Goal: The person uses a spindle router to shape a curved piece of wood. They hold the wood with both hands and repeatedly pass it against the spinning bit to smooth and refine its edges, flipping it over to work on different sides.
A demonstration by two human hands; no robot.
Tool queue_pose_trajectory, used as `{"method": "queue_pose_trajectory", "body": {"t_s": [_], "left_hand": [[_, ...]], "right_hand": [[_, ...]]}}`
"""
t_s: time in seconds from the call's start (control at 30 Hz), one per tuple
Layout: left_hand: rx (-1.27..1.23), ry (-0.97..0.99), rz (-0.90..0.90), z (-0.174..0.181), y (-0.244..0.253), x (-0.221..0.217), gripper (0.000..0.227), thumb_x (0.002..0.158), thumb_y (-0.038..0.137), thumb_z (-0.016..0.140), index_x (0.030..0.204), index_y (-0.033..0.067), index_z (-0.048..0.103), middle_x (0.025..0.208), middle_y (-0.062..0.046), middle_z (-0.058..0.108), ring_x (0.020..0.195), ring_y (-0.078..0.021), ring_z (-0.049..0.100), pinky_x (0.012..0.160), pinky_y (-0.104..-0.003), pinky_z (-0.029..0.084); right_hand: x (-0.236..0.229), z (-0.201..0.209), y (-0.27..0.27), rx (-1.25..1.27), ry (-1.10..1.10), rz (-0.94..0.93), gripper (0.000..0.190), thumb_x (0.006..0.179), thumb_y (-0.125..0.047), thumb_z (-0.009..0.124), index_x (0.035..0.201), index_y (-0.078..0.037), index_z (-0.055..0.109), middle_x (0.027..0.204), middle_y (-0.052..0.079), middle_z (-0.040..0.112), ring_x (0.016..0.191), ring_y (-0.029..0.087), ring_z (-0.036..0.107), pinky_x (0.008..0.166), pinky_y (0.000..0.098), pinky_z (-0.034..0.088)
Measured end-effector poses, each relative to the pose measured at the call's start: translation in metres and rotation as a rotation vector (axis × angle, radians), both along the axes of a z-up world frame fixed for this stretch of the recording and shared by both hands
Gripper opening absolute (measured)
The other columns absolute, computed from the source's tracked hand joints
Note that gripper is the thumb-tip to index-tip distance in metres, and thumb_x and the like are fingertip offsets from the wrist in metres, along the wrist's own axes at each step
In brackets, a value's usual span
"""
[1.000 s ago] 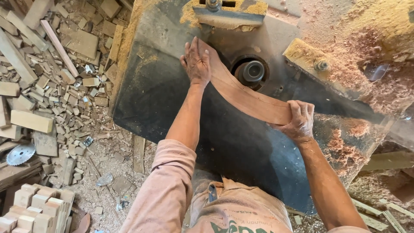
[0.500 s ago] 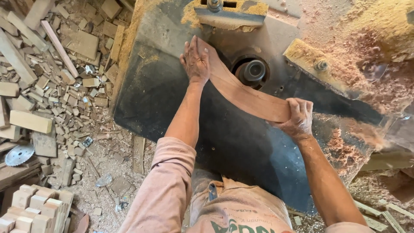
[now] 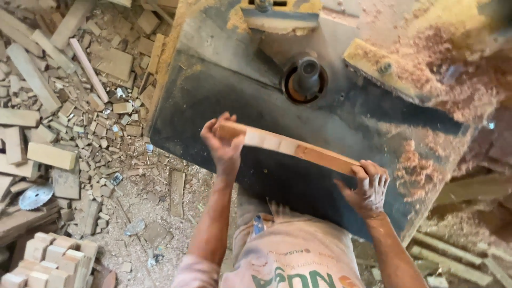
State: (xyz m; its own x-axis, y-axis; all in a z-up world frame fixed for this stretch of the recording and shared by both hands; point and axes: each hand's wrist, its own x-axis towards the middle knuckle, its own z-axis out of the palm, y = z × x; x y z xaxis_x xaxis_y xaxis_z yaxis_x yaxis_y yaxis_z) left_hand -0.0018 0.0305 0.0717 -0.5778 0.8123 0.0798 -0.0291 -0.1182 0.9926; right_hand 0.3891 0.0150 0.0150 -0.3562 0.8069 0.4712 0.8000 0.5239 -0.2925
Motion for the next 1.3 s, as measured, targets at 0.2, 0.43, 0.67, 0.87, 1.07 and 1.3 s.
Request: {"method": "queue_pose_trajectory", "body": {"t_s": [0.2,0.43,0.67,0.87,1.07,1.3], "left_hand": [[-0.333,-0.148,-0.29,0.017,-0.139,-0.001,0.071,0.072,-0.003,0.081,0.134,0.01,0.05,0.139,-0.026,0.056,0.129,-0.0364,0.055,0.106,-0.043,0.048],[-0.356,0.714,-0.725,-0.078,-0.218,-0.016,0.083,0.071,0.025,0.089,0.146,0.0138,0.056,0.135,-0.017,0.064,0.13,-0.0374,0.055,0.115,-0.047,0.041],[-0.696,0.433,-1.003,-0.089,-0.197,-0.02,0.077,0.074,0.034,0.084,0.144,0.0253,0.053,0.13,-0.004,0.059,0.122,-0.0266,0.063,0.103,-0.04,0.055],[-0.888,-0.061,-1.355,-0.035,-0.18,0.011,0.061,0.078,0.011,0.083,0.135,0.0189,0.064,0.115,-0.005,0.074,0.111,-0.0173,0.07,0.098,-0.035,0.058],[-0.183,0.738,-1.153,-0.088,-0.127,0.031,0.048,0.085,0.028,0.075,0.131,0.0282,0.064,0.107,0.005,0.072,0.09,-0.0138,0.074,0.08,-0.03,0.06],[-0.205,1.397,-0.757,-0.082,-0.055,0.049,0.076,0.095,0.049,0.063,0.156,0.0136,0.035,0.163,-0.015,0.035,0.153,-0.0387,0.026,0.116,-0.064,0.024]], "right_hand": [[0.01,0.001,-0.089,-0.066,0.0,-0.24,0.049,0.073,-0.038,0.095,0.102,-0.015,0.062,0.12,0.008,0.058,0.115,0.036,0.061,0.097,0.0518,0.046],[-0.075,-0.005,-0.175,-0.802,0.341,-0.588,0.037,0.081,-0.038,0.088,0.102,-0.013,0.07,0.096,0.01,0.068,0.098,0.031,0.069,0.089,0.0398,0.053],[-0.185,-0.017,-0.184,-1.381,0.563,-0.786,0.08,0.076,-0.073,0.08,0.128,-0.018,0.057,0.114,0.013,0.074,0.106,0.029,0.074,0.091,0.0461,0.06],[-0.198,0.022,-0.193,-1.11,1.073,-1.284,0.079,0.085,-0.049,0.084,0.139,-0.003,0.05,0.124,0.027,0.065,0.116,0.041,0.066,0.097,0.0488,0.054],[-0.104,-0.005,-0.291,-0.844,0.754,-1.306,0.061,0.095,-0.044,0.077,0.131,0.003,0.06,0.112,0.032,0.067,0.107,0.045,0.067,0.087,0.0548,0.052],[-0.004,-0.098,-0.446,-0.664,1.31,-2.024,0.094,0.082,-0.1,0.055,0.14,-0.027,0.042,0.119,-0.003,0.062,0.107,0.014,0.061,0.085,0.0266,0.05]]}}
